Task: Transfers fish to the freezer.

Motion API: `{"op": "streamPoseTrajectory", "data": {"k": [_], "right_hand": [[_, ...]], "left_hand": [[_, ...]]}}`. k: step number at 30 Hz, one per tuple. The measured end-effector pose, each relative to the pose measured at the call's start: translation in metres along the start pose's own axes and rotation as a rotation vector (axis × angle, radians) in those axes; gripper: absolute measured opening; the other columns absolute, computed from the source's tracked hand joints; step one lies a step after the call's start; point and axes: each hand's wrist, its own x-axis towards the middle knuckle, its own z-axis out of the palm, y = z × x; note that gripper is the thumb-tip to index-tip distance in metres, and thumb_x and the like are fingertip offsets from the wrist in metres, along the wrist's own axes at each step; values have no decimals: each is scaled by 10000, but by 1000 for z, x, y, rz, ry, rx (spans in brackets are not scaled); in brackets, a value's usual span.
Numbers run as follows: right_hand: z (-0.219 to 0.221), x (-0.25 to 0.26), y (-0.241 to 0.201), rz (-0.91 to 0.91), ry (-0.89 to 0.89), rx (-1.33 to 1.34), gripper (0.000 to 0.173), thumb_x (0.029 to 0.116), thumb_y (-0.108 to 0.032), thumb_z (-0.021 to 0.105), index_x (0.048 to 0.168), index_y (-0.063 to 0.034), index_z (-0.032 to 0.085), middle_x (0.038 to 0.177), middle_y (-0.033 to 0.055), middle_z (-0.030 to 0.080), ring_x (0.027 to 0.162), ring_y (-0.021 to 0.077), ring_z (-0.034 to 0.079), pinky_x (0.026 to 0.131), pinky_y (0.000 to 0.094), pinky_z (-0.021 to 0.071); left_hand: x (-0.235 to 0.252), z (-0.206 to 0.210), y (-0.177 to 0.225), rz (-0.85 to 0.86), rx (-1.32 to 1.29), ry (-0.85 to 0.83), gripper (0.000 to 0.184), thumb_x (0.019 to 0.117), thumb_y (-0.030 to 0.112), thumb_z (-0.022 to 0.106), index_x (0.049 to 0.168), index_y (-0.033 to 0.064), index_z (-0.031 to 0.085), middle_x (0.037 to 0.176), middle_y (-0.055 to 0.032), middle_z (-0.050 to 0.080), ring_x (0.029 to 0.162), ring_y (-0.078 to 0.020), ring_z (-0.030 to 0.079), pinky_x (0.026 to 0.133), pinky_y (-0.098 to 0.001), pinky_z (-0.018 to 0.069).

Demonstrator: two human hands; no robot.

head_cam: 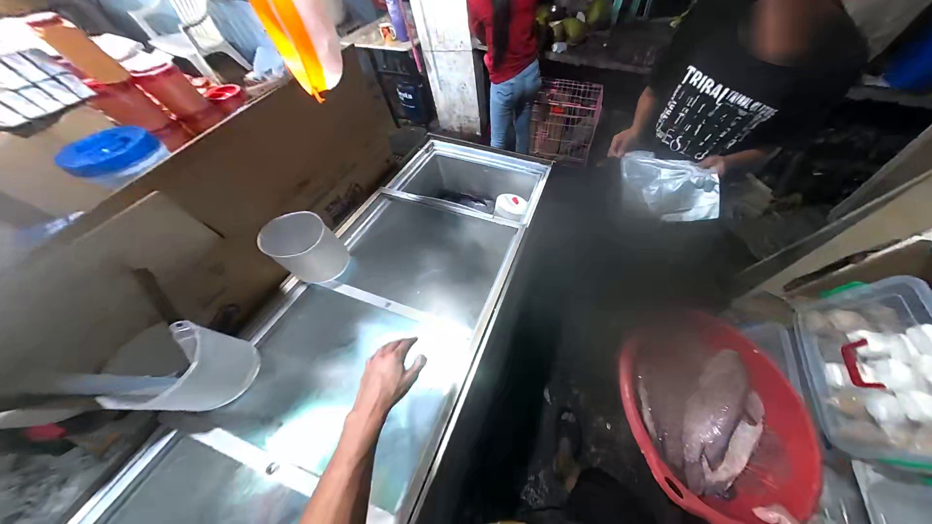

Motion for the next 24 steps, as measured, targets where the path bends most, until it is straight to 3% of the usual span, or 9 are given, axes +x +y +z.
{"op": "streamPoseTrajectory", "data": {"k": [3, 6, 9, 11, 15, 19, 22, 24], "right_hand": [[42, 72, -10, 34, -85, -67, 273, 855, 39, 452, 1082, -96, 520, 907, 29, 674, 810, 103, 691, 712, 333, 616], [103, 133, -19, 60, -166, -85, 343, 839, 36, 474, 1153, -100, 495, 969, 49, 654, 852, 134, 683, 721, 374, 609], [173, 184, -25, 77, -294, -106, 308, 837, 40, 458, 1104, -102, 513, 941, 37, 686, 847, 142, 704, 721, 384, 621], [228, 211, -32, 76, -341, -169, 244, 862, 35, 435, 1022, -105, 554, 843, 0, 705, 781, 99, 708, 694, 331, 621], [348, 251, -37, 134, -230, -353, 204, 875, -2, 474, 1047, -105, 509, 825, 19, 650, 718, 114, 672, 605, 346, 597], [454, 284, -45, 137, -251, -424, 221, 886, 0, 444, 1058, -117, 521, 837, 3, 673, 730, 99, 688, 616, 334, 609], [515, 314, -45, 93, -304, -467, 263, 864, 24, 438, 1070, -114, 526, 849, -4, 685, 743, 85, 698, 623, 315, 614], [545, 338, -42, 65, -342, -489, 311, 820, 32, 470, 1088, -114, 530, 875, -2, 690, 765, 82, 703, 639, 310, 618]], "left_hand": [[78, 6, 43, -11, -8, -12, 578, 991, 490, 510, 1389, 86, 623, 1433, -165, 597, 1363, -388, 522, 1103, -625, 401], [144, 8, 68, -53, -30, -24, 605, 988, 505, 513, 1405, 77, 604, 1464, -180, 565, 1380, -399, 499, 1107, -627, 395], [208, 11, 75, -103, -26, -34, 621, 981, 522, 502, 1424, 95, 587, 1504, -174, 526, 1407, -397, 466, 1110, -627, 387], [260, 14, 79, -125, -9, -42, 630, 981, 528, 506, 1447, 108, 567, 1533, -162, 499, 1435, -399, 430, 1129, -627, 365], [391, 29, 76, -96, 15, -17, 606, 997, 531, 528, 1442, 123, 573, 1542, -166, 485, 1478, -409, 360, 1161, -639, 315], [513, 48, 64, -68, 66, 17, 571, 979, 501, 562, 1420, 142, 597, 1560, -151, 467, 1499, -408, 319, 1200, -628, 257], [561, 53, 45, -113, 173, -96, 561, 1017, 525, 475, 1382, 129, 630, 1524, -154, 510, 1518, -400, 292, 1223, -650, 178], [568, 58, 32, -110, 219, -91, 575, 1021, 544, 405, 1241, 112, 714, 1384, -143, 626, 1473, -385, 377, 1221, -666, 157]]}}
